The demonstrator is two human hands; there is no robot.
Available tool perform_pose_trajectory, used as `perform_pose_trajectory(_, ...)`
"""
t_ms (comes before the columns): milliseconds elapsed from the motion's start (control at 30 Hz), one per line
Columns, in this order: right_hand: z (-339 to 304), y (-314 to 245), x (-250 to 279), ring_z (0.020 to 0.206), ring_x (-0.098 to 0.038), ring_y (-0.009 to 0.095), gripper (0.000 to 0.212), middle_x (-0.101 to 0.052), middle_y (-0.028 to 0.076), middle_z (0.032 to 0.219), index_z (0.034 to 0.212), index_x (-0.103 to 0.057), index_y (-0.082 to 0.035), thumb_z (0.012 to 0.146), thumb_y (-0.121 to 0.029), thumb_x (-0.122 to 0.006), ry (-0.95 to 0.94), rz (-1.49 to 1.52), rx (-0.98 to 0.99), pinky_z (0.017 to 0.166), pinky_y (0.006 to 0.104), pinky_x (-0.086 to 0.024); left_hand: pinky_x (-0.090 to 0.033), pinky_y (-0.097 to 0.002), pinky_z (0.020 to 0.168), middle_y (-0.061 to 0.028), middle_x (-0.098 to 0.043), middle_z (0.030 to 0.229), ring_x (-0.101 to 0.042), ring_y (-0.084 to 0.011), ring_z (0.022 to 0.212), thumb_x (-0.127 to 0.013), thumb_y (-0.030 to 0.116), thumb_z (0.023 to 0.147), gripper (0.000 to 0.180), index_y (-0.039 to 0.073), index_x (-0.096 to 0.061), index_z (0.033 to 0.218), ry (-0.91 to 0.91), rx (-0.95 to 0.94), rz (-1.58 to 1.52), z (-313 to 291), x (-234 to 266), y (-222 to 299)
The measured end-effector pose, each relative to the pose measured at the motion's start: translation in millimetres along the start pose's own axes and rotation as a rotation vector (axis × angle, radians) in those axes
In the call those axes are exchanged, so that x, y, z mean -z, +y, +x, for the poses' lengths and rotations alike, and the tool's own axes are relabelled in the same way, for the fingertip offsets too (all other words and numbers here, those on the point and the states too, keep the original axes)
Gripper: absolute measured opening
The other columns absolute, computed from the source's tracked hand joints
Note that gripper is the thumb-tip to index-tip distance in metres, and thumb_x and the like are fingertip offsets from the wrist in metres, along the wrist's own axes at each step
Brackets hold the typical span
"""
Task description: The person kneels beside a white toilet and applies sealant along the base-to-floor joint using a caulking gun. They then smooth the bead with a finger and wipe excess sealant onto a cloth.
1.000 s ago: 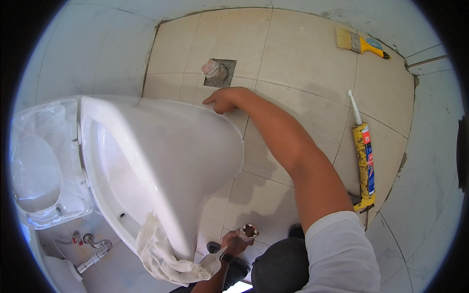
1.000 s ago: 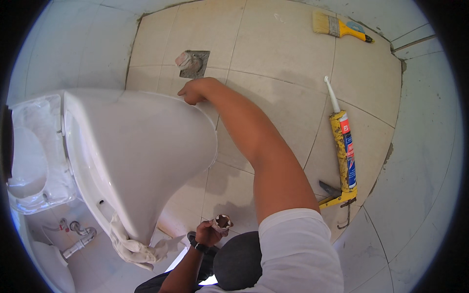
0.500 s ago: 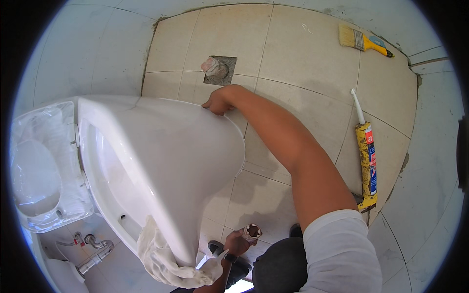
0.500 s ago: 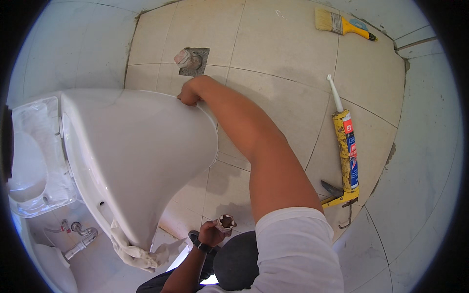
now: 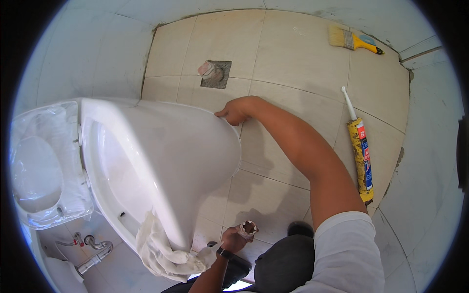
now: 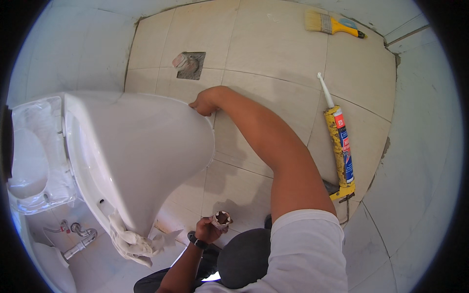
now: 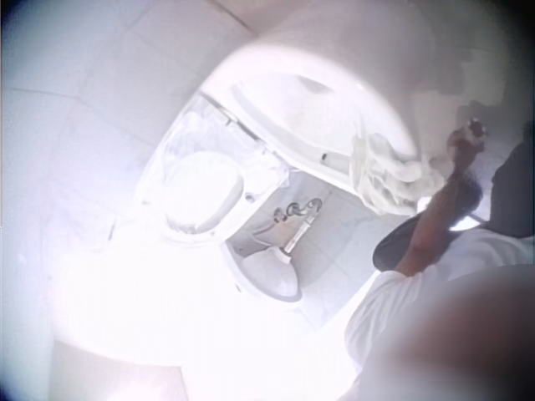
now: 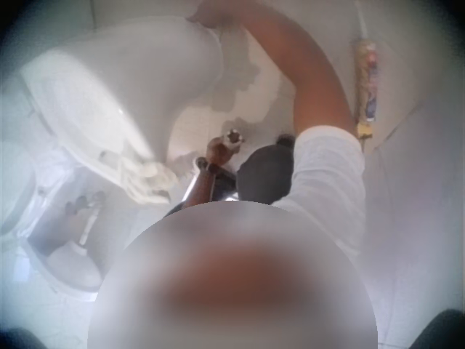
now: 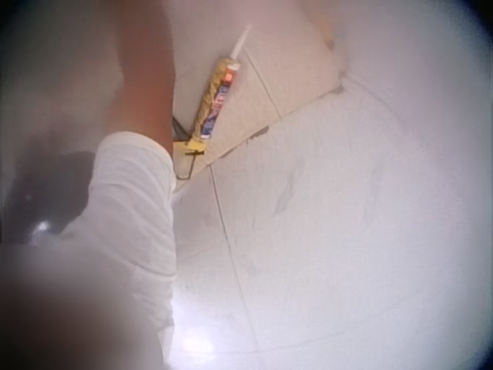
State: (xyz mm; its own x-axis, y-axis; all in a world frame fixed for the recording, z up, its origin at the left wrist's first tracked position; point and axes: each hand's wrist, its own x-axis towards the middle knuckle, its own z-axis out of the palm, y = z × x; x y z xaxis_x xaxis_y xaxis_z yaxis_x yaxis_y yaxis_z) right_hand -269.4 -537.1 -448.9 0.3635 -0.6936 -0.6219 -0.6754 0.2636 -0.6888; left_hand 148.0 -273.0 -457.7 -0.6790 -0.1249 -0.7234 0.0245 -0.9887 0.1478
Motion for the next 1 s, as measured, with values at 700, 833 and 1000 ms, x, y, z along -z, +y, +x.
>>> perform_pose_trajectory(700, -60, 16, -61, 0.1, -0.065, 0.03, 0.088, -0.067, 0.02, 0.12, 0.158, -0.041, -0.031, 0.074, -0.01, -0.059, 0.151, 0.164, -0.013, 0.085, 0.0388, -0.052, -0.053, -0.0375, 0.084, -0.0216, -0.068, 0.123, -0.068, -0.0286, 0.095, -0.062, 0.04, 0.087, 0.066, -0.004, -0.055, 0.135, -0.025, -0.007, 0.062, -10, 4, 3)
perform_pose_trajectory(833, -66, 22, -79, 0.102, -0.066, 0.033, 0.088, -0.067, 0.022, 0.12, 0.159, -0.039, -0.027, 0.075, -0.01, -0.058, 0.254, 0.126, 0.07, 0.088, 0.0393, -0.051, -0.054, -0.0378, 0.084, -0.0177, -0.069, 0.116, -0.069, -0.0273, 0.093, -0.065, 0.039, 0.085, 0.061, -0.003, -0.058, 0.129, 0.032, 0.0, 0.079, -13, 3, 2)
perform_pose_trajectory(1000, -75, 29, -106, 0.104, -0.066, 0.034, 0.089, -0.066, 0.023, 0.121, 0.162, -0.03, -0.024, 0.078, -0.012, -0.057, 0.231, 0.151, 0.056, 0.091, 0.0394, -0.051, -0.054, -0.0379, 0.083, -0.0169, -0.07, 0.115, -0.069, -0.0276, 0.093, -0.064, 0.038, 0.085, 0.06, -0.003, -0.059, 0.128, 0.053, -0.013, 0.076, -14, 3, 0)
